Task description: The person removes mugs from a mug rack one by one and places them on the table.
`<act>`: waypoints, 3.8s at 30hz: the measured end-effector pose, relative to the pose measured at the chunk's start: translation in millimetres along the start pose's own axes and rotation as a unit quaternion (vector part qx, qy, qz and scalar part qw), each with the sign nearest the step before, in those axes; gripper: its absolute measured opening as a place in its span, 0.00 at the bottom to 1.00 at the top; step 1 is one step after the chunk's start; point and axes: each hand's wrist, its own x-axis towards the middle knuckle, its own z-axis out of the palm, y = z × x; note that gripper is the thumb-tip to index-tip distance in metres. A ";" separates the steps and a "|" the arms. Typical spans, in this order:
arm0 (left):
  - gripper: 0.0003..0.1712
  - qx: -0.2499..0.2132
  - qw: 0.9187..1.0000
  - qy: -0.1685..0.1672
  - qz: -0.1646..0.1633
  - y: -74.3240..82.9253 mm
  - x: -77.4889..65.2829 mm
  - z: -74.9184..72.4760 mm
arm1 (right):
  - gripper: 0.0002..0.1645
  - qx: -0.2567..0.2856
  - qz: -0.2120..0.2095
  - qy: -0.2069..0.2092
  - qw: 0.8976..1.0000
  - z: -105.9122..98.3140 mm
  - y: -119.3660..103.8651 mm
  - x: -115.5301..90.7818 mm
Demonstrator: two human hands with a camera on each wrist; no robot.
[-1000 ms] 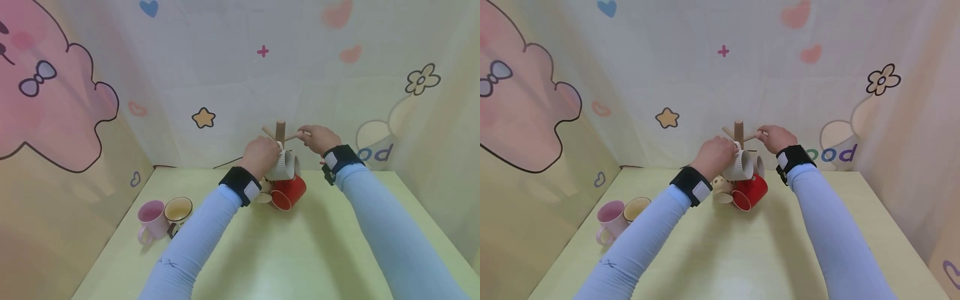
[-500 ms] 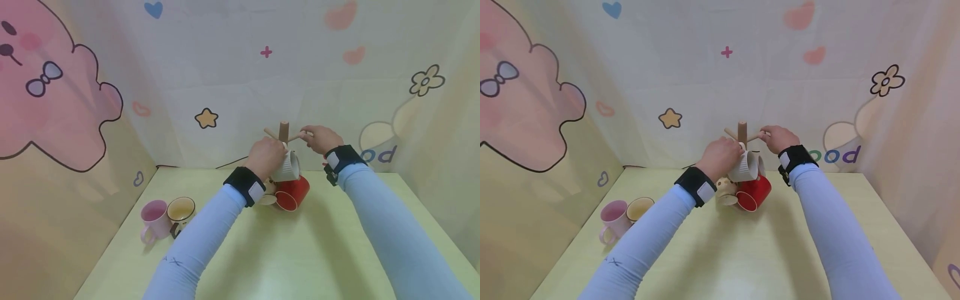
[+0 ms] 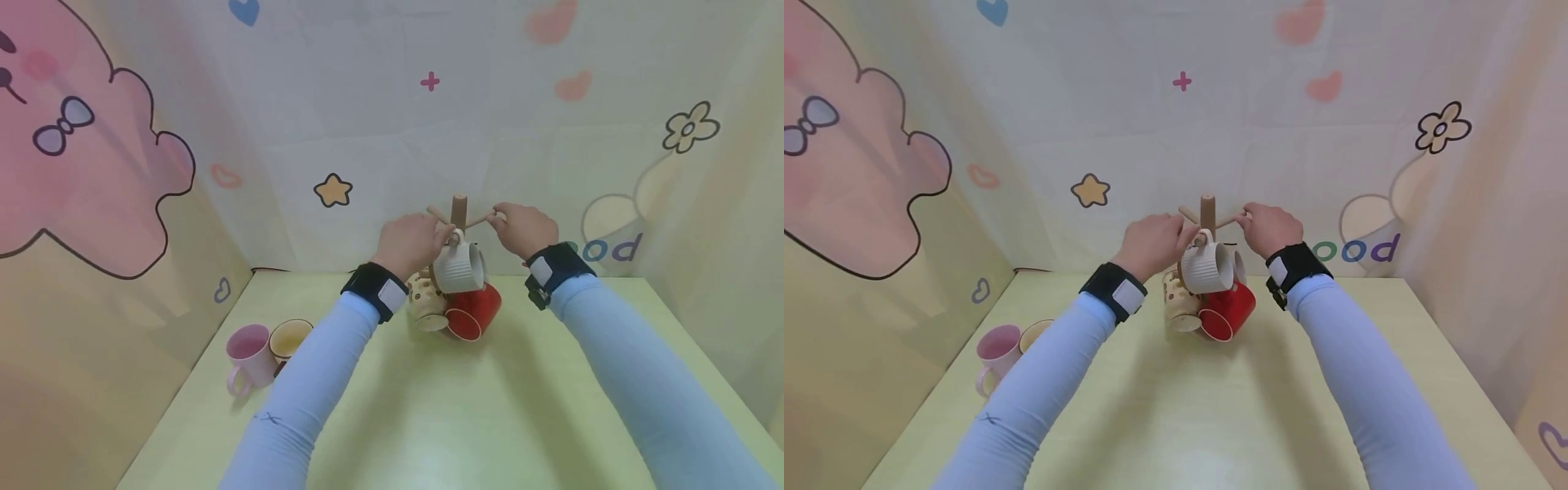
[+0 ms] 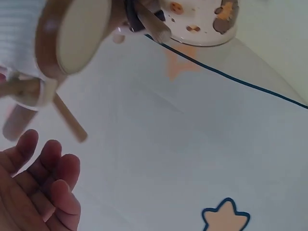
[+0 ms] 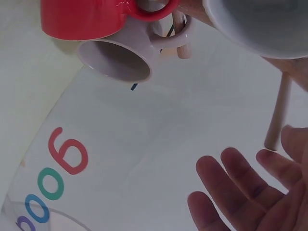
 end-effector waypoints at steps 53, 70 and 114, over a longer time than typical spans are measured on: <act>0.22 0.004 1.000 -0.012 -0.011 -11.4 50.2 13.1 | 0.30 -0.262 -0.121 0.012 0.958 11.6 -81.8 -39.8; 0.24 0.009 1.000 0.008 -0.009 -13.0 46.2 14.0 | 0.23 -0.215 -0.102 0.020 0.971 12.5 -72.7 -39.4; 0.21 0.029 0.999 0.034 -0.003 -11.7 19.9 13.2 | 0.18 -0.172 -0.052 0.031 0.983 1.6 -36.5 -30.4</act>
